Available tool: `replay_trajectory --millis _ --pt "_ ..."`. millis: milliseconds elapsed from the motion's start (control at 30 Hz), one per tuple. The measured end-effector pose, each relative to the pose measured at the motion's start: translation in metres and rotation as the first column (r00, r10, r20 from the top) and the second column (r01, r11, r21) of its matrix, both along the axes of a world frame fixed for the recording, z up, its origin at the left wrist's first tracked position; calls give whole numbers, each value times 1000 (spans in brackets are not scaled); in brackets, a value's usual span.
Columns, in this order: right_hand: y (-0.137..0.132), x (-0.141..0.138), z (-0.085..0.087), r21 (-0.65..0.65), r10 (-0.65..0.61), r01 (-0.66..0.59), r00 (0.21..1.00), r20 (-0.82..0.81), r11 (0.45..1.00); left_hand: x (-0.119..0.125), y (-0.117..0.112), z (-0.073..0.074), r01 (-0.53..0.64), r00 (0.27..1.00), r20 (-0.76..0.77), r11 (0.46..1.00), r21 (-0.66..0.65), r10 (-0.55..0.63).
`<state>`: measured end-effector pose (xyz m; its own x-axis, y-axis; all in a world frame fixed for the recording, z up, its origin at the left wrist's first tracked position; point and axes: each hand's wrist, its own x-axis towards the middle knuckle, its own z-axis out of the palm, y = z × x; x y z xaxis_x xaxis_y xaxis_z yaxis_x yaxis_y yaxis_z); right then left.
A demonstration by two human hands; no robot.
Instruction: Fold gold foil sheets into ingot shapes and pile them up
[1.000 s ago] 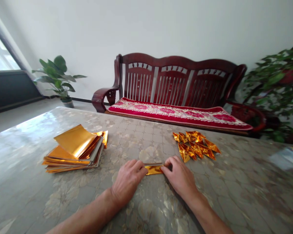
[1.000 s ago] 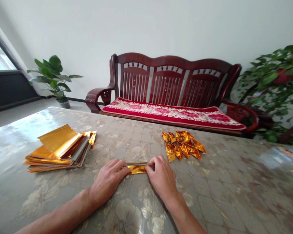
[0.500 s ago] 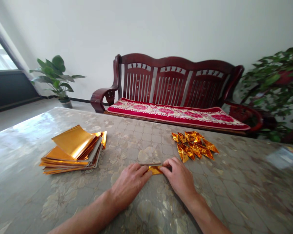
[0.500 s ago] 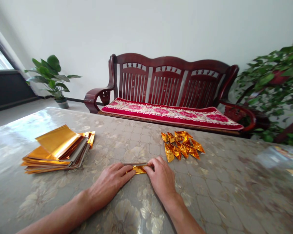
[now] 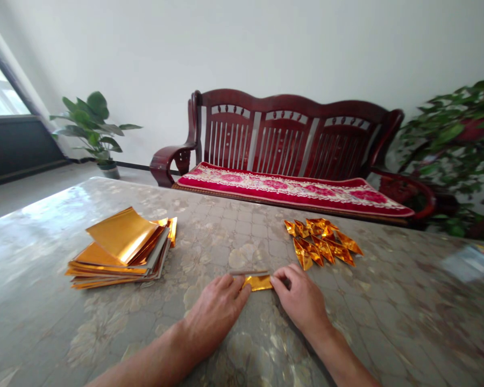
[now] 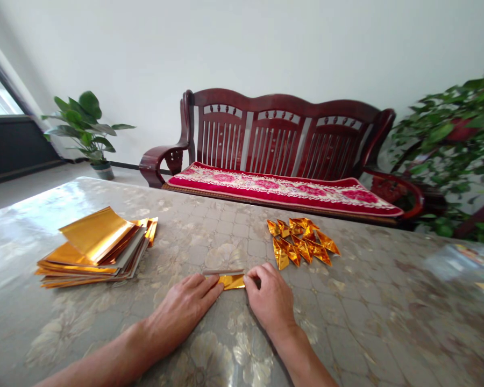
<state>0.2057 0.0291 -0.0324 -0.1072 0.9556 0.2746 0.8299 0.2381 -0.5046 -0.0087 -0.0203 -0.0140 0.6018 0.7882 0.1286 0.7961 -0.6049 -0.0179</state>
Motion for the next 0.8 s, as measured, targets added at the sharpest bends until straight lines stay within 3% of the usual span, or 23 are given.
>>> replay_trajectory --millis 500,800 --pt "-4 -1 2 42 158 -159 987 24 986 7 -2 -3 -39 999 -29 999 38 40" --pt "-6 4 -4 119 81 -81 997 2 990 10 -4 -5 -51 995 -82 996 75 57"
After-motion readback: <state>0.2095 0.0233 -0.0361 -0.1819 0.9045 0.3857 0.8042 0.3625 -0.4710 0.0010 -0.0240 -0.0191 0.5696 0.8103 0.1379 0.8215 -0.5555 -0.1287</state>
